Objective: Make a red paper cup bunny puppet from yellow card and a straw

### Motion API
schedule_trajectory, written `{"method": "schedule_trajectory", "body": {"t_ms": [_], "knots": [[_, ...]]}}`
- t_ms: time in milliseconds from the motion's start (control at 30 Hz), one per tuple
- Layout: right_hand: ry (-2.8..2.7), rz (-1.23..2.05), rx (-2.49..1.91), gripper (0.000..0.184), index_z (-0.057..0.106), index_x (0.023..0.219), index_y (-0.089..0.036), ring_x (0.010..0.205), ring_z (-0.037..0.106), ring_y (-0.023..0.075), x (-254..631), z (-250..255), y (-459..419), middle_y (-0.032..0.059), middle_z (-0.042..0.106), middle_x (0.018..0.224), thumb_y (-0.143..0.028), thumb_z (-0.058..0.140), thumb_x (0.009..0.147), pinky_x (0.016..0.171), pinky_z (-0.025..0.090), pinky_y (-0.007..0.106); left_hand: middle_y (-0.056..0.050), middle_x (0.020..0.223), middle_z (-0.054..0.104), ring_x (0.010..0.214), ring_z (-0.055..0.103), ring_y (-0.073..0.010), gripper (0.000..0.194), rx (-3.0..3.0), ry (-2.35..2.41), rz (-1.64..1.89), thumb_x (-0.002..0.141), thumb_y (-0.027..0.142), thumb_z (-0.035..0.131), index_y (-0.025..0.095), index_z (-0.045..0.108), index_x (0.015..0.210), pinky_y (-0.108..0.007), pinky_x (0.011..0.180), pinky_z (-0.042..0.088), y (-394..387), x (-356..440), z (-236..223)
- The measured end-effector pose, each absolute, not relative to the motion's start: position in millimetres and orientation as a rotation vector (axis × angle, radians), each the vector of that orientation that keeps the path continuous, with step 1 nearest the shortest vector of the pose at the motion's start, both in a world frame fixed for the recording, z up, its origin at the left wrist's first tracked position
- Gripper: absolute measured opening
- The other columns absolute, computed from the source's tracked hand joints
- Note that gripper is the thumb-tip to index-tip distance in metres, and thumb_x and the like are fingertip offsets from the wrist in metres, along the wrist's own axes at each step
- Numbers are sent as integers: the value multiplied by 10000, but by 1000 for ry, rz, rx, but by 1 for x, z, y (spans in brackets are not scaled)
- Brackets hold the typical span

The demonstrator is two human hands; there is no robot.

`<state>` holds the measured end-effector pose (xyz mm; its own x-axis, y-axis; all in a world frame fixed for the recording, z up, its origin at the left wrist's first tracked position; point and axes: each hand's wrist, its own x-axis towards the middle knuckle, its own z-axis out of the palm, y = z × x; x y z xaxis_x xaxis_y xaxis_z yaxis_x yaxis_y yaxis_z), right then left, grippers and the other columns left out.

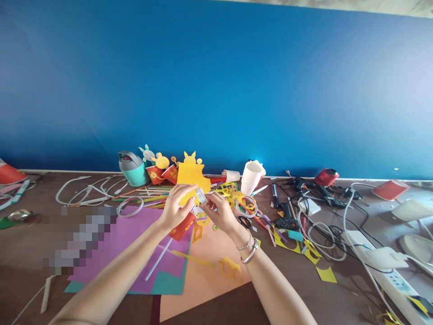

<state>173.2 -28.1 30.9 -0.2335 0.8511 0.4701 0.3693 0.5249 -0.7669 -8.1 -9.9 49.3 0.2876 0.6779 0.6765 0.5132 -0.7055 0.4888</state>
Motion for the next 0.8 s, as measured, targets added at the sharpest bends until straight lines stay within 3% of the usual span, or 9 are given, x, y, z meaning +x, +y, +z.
{"method": "schedule_trajectory", "body": {"t_ms": [367,533,667,800], "knots": [[-1871,449,-1045,118,605,930,-205,641,484,134,174,36,-30,12,504,757,-292,576,855,594,435,256,-41,1034,703,977,607,-202,194,2407,1127,1417,854,297,567,267,684,1005,-382,894,433,-11,-7,51],[-1855,350,-1065,103,594,904,-221,843,528,183,173,33,-30,70,480,961,-306,585,847,700,497,308,-38,992,701,961,603,-192,145,2397,1119,1420,861,275,553,246,678,929,-358,876,430,-12,-5,49],[-1869,301,-1048,72,570,869,-213,1075,491,237,172,36,-31,110,451,1146,-277,589,840,860,476,375,-30,937,693,937,594,-187,101,2392,1121,1389,854,269,560,229,653,859,-340,864,416,-15,-4,49],[-1884,305,-996,67,541,807,-205,1056,510,225,172,41,-32,103,488,1107,-245,586,837,846,473,352,-26,915,683,929,590,-188,77,2359,1096,1345,840,271,576,228,636,859,-331,870,413,-16,-3,51]]}}
